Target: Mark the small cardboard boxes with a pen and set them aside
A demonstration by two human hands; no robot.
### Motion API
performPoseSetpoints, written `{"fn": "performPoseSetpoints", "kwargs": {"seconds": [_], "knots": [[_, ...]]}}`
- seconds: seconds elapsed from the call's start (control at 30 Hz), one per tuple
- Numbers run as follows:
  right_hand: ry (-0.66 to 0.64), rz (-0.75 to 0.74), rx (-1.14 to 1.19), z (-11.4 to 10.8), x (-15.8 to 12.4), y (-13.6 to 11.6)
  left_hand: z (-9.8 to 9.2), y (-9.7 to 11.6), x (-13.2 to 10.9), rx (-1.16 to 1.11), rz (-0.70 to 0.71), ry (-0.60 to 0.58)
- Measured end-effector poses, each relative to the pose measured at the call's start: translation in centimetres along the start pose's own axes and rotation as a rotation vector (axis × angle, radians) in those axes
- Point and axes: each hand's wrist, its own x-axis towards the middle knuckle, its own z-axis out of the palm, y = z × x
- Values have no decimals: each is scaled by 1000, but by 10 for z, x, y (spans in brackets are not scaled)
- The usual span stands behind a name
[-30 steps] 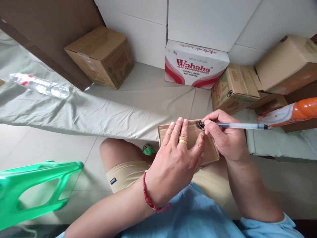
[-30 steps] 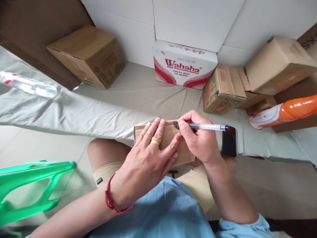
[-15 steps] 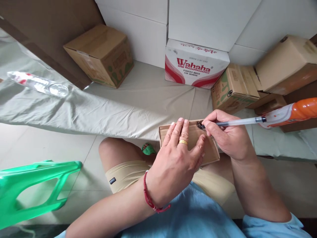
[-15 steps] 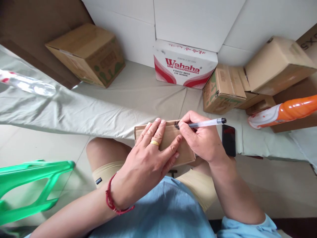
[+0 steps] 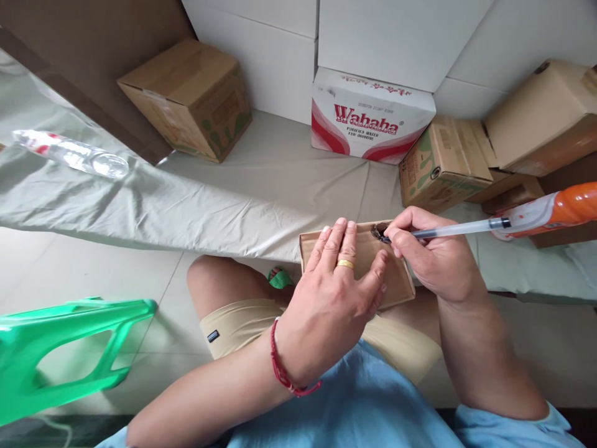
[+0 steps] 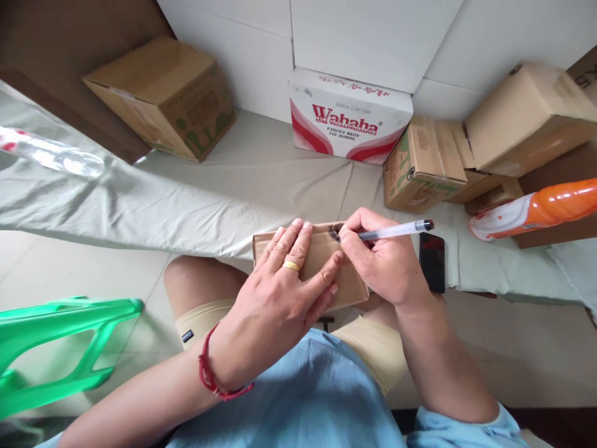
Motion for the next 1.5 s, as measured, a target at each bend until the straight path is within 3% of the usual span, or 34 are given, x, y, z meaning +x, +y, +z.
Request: {"fn": "performPoseSetpoints", "kwargs": {"seconds": [0.17,0.33,0.5,0.73,1.1,1.5], "knots": [[37,13,-33,-6,0,0,1,-1,-1,-6,-2,1],[-9,29,-22,-9,-1,1,0,-1,0,-3,4,9],[67,20,-44,-13,-1,3,1,0,-1,-18,-14,1],[17,24,-32,-11,0,2,1,0,-2,-14,-24,-10],[134,-39,-129,-8,-1,6,0,0,0,-3,-9,-4],[54,-23,-78,-11,0,8,-1,0,0,-15,-9,-26]]}}
